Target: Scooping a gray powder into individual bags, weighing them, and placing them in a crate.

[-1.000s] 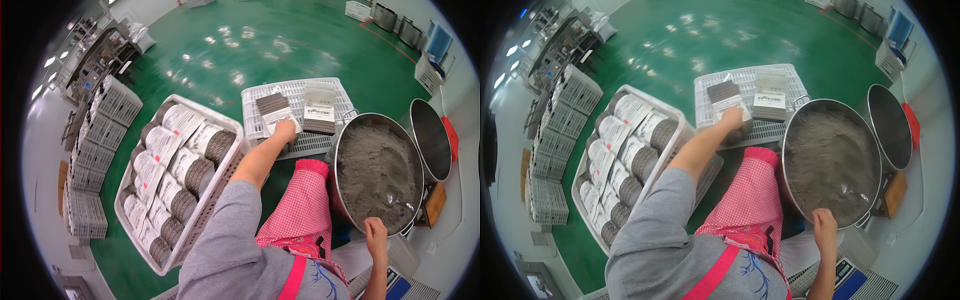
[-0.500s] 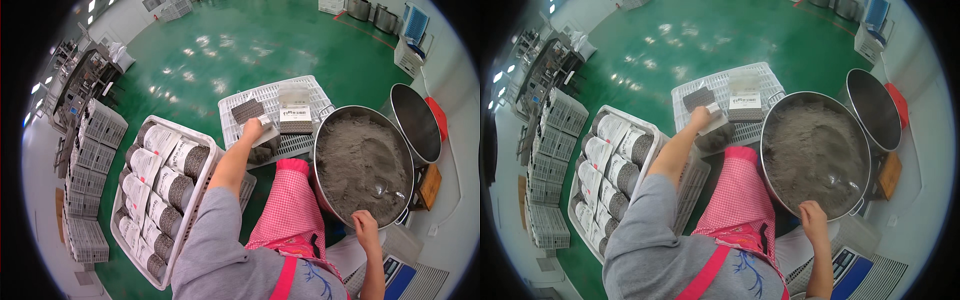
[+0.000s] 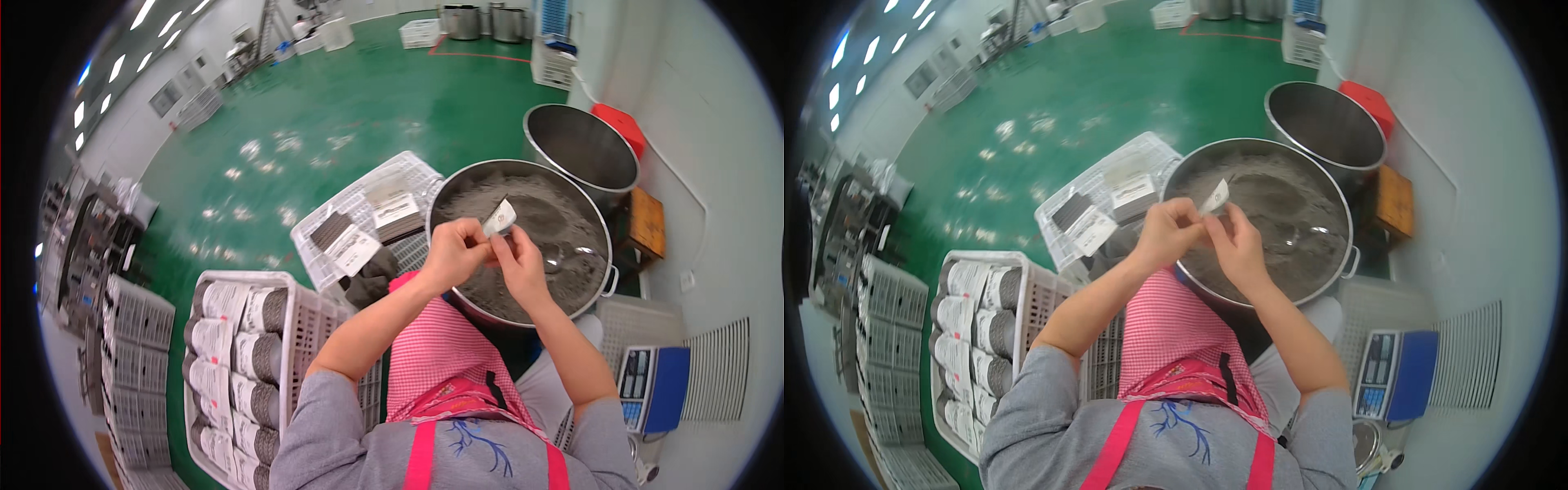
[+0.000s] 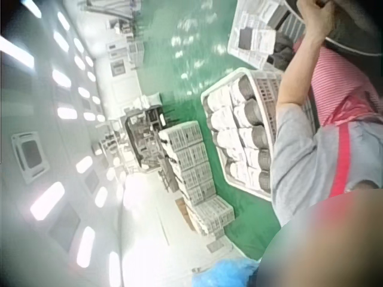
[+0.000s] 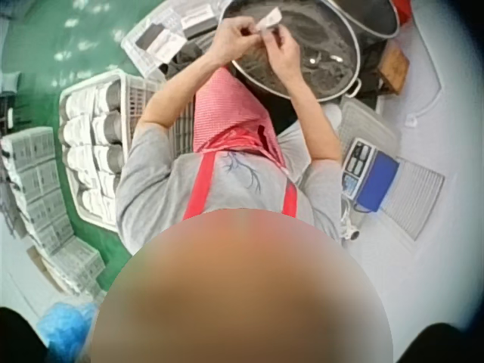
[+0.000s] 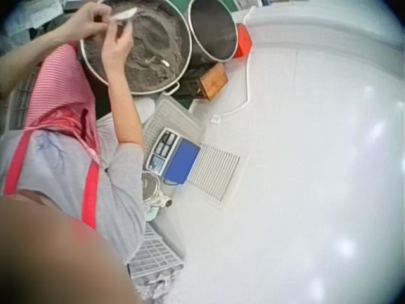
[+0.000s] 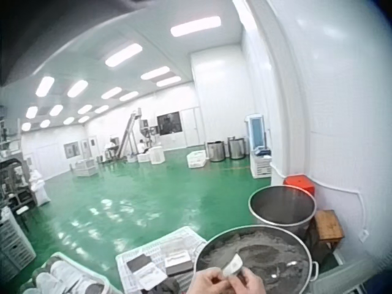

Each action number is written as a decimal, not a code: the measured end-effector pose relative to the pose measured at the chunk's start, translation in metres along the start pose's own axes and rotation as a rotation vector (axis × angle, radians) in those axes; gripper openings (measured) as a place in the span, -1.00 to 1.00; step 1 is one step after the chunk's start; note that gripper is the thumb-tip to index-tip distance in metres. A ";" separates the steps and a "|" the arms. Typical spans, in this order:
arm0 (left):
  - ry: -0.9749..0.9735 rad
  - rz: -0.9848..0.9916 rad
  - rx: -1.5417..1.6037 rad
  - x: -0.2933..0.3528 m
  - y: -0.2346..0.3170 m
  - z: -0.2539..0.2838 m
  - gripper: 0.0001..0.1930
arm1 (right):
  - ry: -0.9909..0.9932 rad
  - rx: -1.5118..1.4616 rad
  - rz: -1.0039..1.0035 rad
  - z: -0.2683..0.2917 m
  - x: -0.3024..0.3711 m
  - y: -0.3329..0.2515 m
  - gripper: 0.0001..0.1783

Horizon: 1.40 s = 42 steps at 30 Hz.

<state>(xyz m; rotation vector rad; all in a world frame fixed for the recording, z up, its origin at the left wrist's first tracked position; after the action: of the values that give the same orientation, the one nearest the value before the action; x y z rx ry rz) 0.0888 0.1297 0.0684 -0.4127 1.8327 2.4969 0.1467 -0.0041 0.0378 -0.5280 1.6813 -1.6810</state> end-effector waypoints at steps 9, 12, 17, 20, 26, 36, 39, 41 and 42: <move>-0.441 -0.008 0.166 -0.017 0.020 -0.089 -0.78 | 0.130 -0.126 0.026 0.061 0.056 -0.012 -0.68; -0.522 -0.017 0.281 -0.016 0.025 -0.093 -0.77 | 0.030 -0.073 -0.003 0.062 0.062 -0.015 -0.66; -0.604 0.032 0.222 -0.011 0.020 -0.100 -0.86 | -0.035 -0.145 0.017 0.060 0.074 -0.028 -0.73; -0.351 -0.373 -0.317 -0.007 0.051 -0.099 -0.89 | -0.043 -0.129 0.071 0.063 0.073 -0.021 -0.73; -0.071 -0.612 -0.754 0.012 0.079 -0.128 -0.81 | 0.349 -0.008 0.085 0.083 0.059 0.060 -0.67; 0.096 -0.477 -0.495 0.017 0.079 -0.083 -0.84 | 0.323 0.419 0.183 0.049 0.046 -0.050 -0.60; 0.100 -0.422 -0.486 0.017 0.070 -0.075 -0.81 | 0.262 0.506 0.183 0.038 0.042 -0.056 -0.63; 0.102 -0.420 -0.500 0.016 0.062 -0.072 -0.79 | 0.228 0.522 0.200 0.033 0.040 -0.056 -0.65; 0.085 -0.380 -0.490 0.013 0.056 -0.071 -0.79 | 0.221 0.586 0.219 0.032 0.040 -0.055 -0.67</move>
<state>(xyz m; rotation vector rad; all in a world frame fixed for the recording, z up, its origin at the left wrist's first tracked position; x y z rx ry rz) 0.0815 0.0433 0.0981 -0.7992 1.0072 2.6428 0.1323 -0.0586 0.0867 0.1204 1.2374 -1.9964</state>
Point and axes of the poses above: each hand's wrist, its own x-axis away from the middle knuckle, its own z-axis out of the back of the hand, y = z × x, the point moved 8 cm from there along -x, towards the middle knuckle, and after that the axes turned 12 degrees about -y, right-handed, at the moved point
